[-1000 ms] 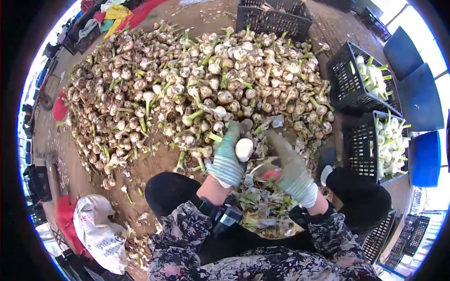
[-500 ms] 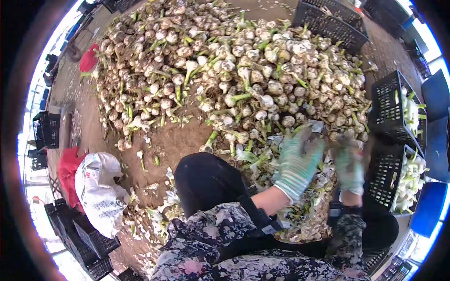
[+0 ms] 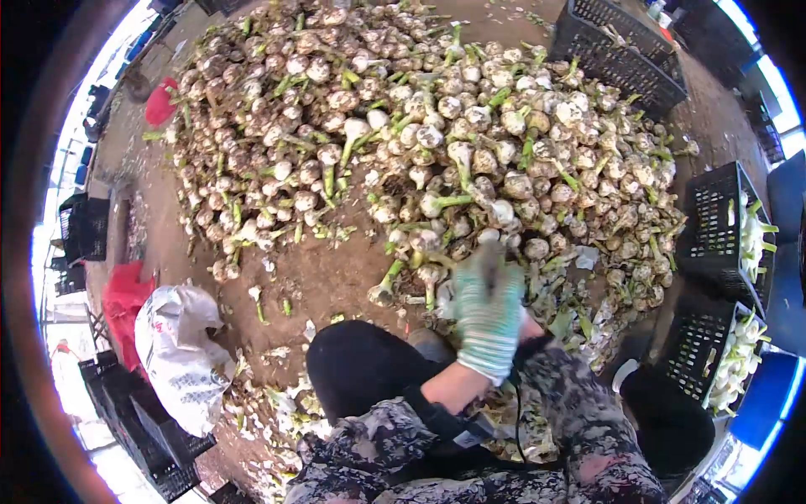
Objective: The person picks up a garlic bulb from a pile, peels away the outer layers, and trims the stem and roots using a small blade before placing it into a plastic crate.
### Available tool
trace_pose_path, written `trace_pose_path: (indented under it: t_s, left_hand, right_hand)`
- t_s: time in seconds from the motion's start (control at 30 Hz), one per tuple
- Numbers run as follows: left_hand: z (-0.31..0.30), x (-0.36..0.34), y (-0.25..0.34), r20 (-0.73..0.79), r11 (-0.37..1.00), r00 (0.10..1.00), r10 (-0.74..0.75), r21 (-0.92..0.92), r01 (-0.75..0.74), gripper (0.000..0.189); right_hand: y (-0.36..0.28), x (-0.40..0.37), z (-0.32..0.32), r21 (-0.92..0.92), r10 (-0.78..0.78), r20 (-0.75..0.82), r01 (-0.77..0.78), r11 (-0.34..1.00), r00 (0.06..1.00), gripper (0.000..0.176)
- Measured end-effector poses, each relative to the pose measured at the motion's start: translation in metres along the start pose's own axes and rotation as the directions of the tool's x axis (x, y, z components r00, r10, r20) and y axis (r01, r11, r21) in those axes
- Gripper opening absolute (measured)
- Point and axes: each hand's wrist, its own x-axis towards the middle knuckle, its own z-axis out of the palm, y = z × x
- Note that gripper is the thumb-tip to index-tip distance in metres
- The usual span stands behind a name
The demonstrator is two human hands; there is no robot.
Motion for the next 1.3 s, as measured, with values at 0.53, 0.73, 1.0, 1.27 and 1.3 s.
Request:
trace_pose_path:
  t_s: [0.53,0.73,1.0,1.27,1.3]
  left_hand:
    - [0.004,0.002,0.008,0.340,0.854,0.850,0.403,0.194,-0.483,0.063]
    - [0.002,-0.010,0.030,0.431,0.657,0.731,0.529,0.337,-0.674,0.080]
    - [0.005,-0.017,0.031,0.462,0.637,0.670,0.582,0.252,-0.728,0.076]
    - [0.004,-0.019,0.037,0.531,0.622,0.633,0.563,0.233,-0.748,0.079]
    - [0.004,-0.019,0.035,0.541,0.660,0.644,0.540,0.202,-0.723,0.074]
  right_hand:
    - [-0.131,-0.104,-0.048,0.129,-0.340,0.064,0.330,0.935,0.938,0.041]
    - [-0.139,-0.108,-0.029,0.288,-0.214,-0.054,0.220,0.932,0.975,0.045]
    - [-0.169,-0.139,-0.030,-0.045,-0.218,-0.065,0.215,0.976,0.974,0.040]
    - [-0.153,-0.142,-0.040,0.165,-0.367,-0.058,0.372,0.914,0.928,0.033]
    - [-0.158,-0.146,-0.040,0.166,-0.368,-0.059,0.372,0.913,0.928,0.033]
